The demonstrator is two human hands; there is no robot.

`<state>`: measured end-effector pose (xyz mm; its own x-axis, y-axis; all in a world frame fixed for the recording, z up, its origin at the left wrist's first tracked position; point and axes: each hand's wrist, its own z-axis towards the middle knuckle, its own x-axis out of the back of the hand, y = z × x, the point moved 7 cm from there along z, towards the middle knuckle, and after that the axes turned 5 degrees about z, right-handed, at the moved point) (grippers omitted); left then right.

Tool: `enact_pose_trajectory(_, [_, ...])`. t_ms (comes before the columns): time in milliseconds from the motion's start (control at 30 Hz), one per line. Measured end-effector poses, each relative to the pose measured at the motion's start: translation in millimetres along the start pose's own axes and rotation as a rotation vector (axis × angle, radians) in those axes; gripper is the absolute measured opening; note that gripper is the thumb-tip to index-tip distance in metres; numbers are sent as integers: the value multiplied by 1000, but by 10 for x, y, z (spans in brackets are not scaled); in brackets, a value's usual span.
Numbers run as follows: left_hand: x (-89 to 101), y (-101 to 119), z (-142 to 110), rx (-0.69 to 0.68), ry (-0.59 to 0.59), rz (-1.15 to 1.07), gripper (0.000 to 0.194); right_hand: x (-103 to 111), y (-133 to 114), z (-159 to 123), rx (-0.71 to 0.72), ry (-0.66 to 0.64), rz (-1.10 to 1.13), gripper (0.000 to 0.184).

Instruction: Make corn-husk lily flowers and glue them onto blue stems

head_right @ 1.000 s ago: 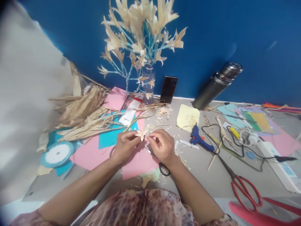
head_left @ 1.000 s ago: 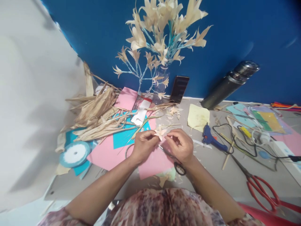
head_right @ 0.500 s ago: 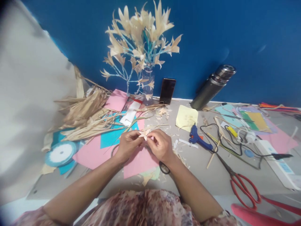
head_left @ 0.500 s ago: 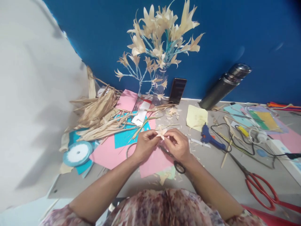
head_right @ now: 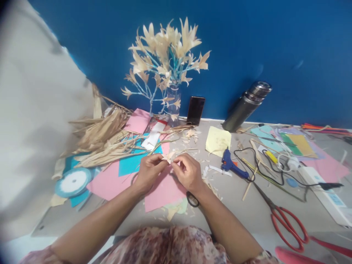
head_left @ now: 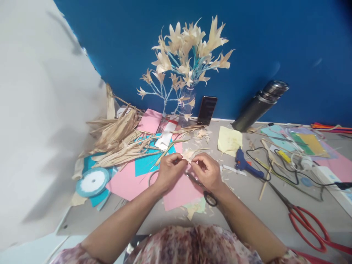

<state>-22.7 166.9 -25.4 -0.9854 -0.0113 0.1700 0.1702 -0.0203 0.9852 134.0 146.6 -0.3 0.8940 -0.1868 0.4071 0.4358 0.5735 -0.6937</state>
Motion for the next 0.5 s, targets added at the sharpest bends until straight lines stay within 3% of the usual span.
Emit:
enact_pose_trajectory(333, [18,62,-5,-15,11,-17,12,-59,80,-2,-109,-52,16,6])
enact_pose_trajectory(500, [-103,-100,-1,166,-91,-141,13,-21,73,-7,-120,4,26,6])
